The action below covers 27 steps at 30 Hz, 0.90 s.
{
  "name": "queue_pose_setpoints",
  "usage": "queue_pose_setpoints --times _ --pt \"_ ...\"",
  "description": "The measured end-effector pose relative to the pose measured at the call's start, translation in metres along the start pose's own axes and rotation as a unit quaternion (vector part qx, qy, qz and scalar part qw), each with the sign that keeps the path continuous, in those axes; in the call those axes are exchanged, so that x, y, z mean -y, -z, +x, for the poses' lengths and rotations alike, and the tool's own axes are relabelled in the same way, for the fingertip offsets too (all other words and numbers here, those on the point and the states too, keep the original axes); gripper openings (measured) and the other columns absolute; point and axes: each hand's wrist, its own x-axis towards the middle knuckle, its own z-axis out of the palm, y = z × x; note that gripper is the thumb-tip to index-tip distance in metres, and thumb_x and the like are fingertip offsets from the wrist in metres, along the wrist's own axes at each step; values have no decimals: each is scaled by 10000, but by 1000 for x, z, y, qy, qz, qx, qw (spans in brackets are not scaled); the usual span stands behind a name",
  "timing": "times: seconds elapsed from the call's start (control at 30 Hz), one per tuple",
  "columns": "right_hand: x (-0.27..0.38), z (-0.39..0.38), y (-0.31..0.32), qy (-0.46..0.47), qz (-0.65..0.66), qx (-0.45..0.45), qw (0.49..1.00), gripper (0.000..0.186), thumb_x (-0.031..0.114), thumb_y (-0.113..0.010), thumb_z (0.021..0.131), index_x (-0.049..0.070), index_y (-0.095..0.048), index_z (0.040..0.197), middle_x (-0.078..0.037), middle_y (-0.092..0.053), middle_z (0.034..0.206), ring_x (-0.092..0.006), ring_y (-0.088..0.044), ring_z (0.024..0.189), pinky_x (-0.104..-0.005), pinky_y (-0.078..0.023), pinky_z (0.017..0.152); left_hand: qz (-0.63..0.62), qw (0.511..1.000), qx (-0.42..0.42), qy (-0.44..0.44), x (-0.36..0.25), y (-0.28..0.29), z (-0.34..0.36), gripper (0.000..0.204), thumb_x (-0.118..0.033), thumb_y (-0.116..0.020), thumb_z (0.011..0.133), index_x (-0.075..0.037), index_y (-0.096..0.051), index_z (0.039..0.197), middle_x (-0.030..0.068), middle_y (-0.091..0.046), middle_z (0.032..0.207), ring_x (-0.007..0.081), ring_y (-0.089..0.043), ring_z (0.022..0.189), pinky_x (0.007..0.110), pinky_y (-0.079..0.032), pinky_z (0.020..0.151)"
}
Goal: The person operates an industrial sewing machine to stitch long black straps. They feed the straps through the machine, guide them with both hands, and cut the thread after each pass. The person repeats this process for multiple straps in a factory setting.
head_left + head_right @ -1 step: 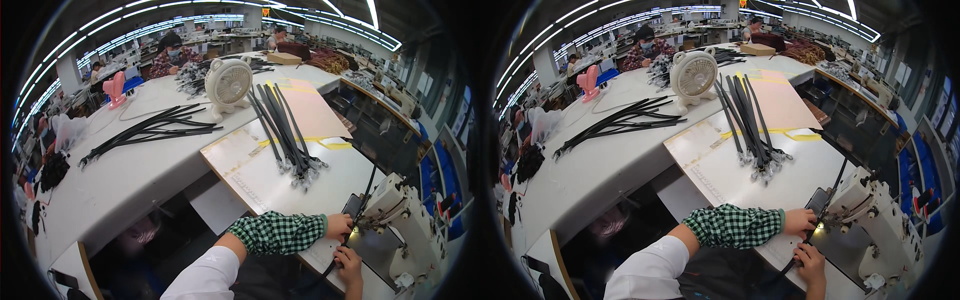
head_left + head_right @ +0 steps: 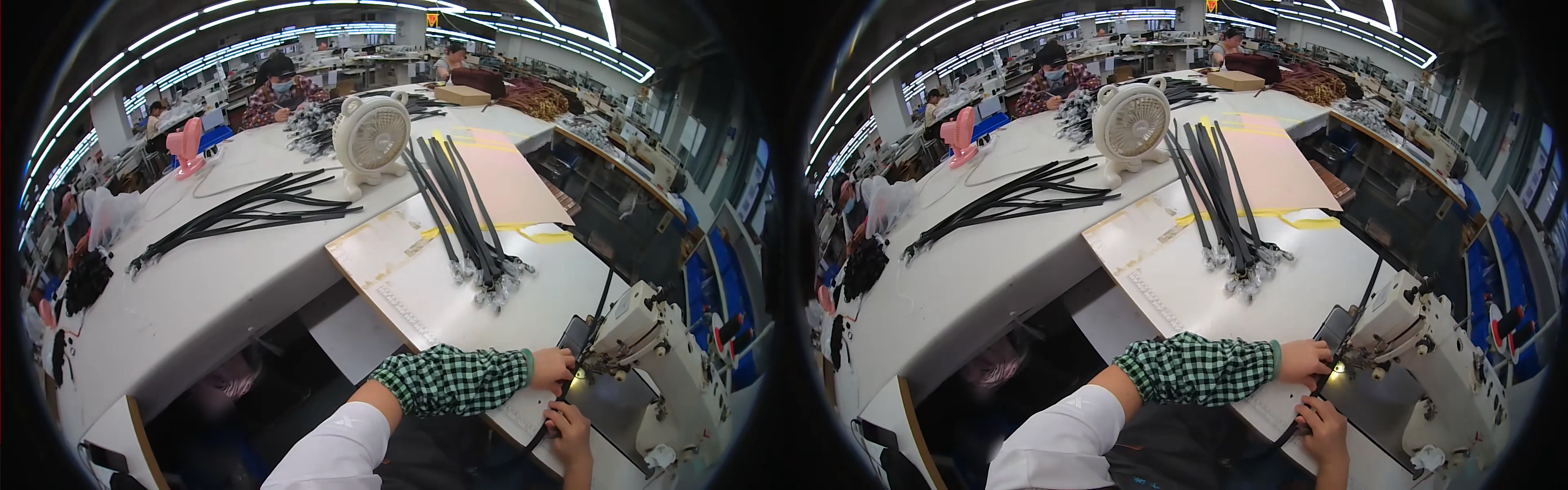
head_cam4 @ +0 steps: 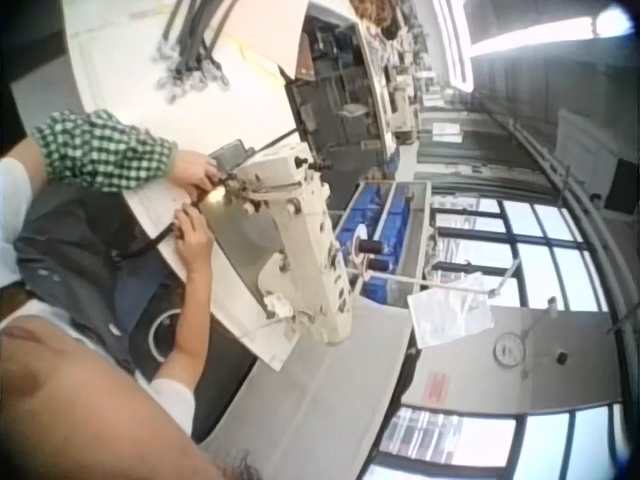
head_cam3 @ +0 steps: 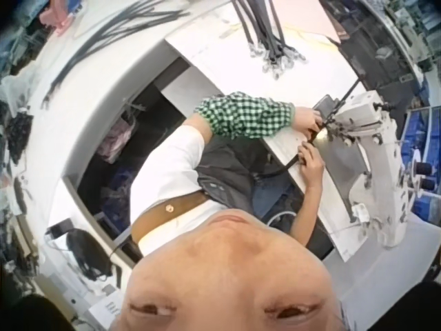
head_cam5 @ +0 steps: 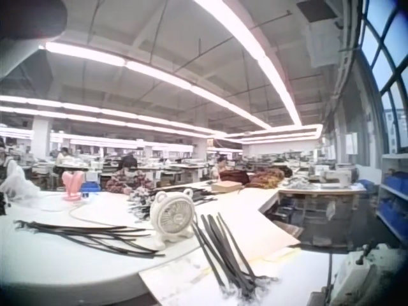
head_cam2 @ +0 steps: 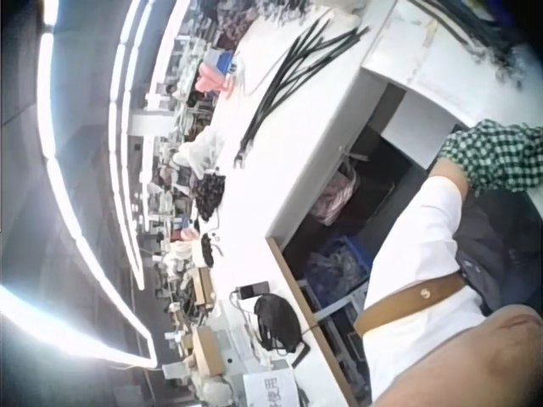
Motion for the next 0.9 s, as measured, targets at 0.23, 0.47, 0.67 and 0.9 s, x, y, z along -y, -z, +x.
queue_pose_setpoints --times 0.23,0.47,0.67,0.9 --pt "-2 -1 0 -5 2 3 1000 169 45 -652 626 63 -602 786 -72 -592 862 -235 -568 647 -334 -457 548 -11 1000 -14 -6 1 0 0 435 -244 -718 581 -28 -619 945 120 -525 1015 265 -464 954 344 -414 814" --pt "-1 -1 0 0 -2 -5 1000 186 33 -659 611 64 -604 785 -66 -595 850 -228 -568 640 -328 -462 549 -9 1000 -6 -1 -2 2 0 438 -241 -712 588 -39 -614 963 116 -520 1028 263 -458 963 345 -410 823" --pt "-1 -1 -1 -3 2 -7 1000 203 24 -665 599 65 -607 789 -61 -599 856 -223 -569 633 -320 -467 547 -2 1000 -6 -5 -2 5 -4 415 -229 -699 606 -46 -614 968 113 -524 1034 262 -464 967 348 -413 825" --pt "-9 -5 4 4 -13 11 1000 253 32 -664 590 81 -602 831 -46 -596 919 -206 -580 737 -316 -472 609 -1 1000 -19 -23 -5 13 -1 414 -210 -691 625 -31 -596 986 112 -529 1030 272 -479 953 350 -415 827"
